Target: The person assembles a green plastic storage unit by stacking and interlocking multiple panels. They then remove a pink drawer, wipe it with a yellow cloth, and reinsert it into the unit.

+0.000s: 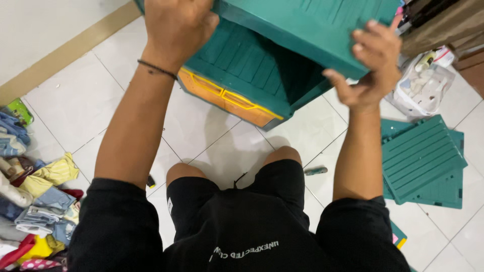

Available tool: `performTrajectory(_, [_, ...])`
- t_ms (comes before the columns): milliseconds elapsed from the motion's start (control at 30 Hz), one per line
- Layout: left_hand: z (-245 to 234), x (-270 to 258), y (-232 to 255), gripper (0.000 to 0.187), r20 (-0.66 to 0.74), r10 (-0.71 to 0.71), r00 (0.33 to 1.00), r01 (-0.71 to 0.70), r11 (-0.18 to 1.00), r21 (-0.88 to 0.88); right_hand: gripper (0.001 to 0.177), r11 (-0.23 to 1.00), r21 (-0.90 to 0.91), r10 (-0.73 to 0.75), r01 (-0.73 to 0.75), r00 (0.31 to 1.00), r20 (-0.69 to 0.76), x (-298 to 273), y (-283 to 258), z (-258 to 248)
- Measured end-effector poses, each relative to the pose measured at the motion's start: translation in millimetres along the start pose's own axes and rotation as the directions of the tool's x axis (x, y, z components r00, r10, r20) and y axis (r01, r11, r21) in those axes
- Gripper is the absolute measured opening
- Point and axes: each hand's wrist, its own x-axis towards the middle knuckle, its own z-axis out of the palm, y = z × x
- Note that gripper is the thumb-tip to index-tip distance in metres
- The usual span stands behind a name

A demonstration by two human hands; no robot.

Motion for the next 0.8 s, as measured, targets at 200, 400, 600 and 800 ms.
performTrajectory(200, [-36.9, 13.6, 35.4, 0.049, -0.009, 0.041, 0.999, -0.041, 0.999, -0.02, 0.051, 0.95, 0.199, 0.236, -0.243, 0.97, 0.056, 14.3, 29.5, -6.4])
performTrajectory(400, [-83.1, -0.3, 12.6, 0.043, 0.134, -0.031, 0.99, 0.041, 0.997, -0.066, 0.049, 0.946, -0.182, 0.299, -0.267, 0.937, 0.181, 58.0, 6.1, 13.4])
performTrajectory(600, [-111.2, -24.0, -26.7, 0.046, 0.132, -0.105, 0.986, 0.09, 0.99, 0.112, 0.065, 0.937, -0.345, 0.055, 0.051, 0.955, 0.291, 89.3, -50.1, 106.0])
performTrajectory(800, [-103.9, -43.3, -34.2, 0.046, 0.055, -0.138, 0.989, 0.133, 0.988, 0.074, 0.064, 0.953, -0.302, 0.018, 0.037, 0.984, 0.175, 95.1, -58.3, 140.1])
